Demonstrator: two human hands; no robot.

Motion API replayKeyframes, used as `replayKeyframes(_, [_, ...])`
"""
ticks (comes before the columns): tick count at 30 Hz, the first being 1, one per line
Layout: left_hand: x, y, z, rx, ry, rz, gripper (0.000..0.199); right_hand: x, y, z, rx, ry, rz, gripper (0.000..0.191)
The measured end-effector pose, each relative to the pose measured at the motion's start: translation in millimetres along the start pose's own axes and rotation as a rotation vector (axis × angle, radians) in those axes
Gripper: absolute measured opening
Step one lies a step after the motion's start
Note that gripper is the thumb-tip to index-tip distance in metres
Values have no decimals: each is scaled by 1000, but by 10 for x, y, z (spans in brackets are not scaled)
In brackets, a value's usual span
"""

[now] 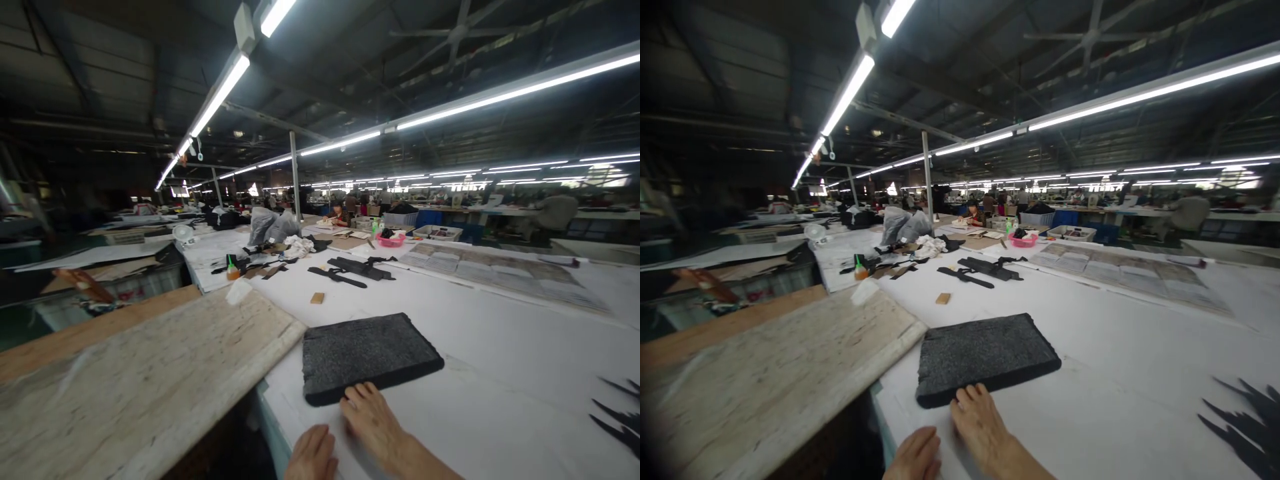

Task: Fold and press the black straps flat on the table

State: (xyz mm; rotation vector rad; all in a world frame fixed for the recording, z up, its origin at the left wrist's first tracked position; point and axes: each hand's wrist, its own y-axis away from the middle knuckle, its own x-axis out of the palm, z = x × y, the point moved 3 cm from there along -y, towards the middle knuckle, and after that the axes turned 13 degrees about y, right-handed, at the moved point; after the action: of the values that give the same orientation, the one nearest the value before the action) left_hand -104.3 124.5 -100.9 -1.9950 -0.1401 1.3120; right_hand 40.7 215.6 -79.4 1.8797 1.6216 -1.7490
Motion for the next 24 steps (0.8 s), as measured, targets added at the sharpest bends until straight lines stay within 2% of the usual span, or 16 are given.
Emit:
replayKeyframes(2, [11,-18,-6,-32,-51,27,31,112,-59,130,-27,40,25,18])
replayKeyframes(5, [94,-53,-29,-118,-56,48,38,210,-87,174,-30,95,64,22])
replayKeyframes(10, [266,-142,-51,-302,-20,-21,35,212,-143,164,-70,144,93,20])
replayKeyframes(14, [190,-223,-134,-258,22,-29,37,145,-206,147,-77,124,172,19])
replayKeyframes(19, [88,-239,-224,-146,-21,-115,34,-47,-293,113,32,36,385,24])
replayKeyframes(24, [49,-236,-415,-88,53,-51,27,-326,-286,171,73,-36,569,26])
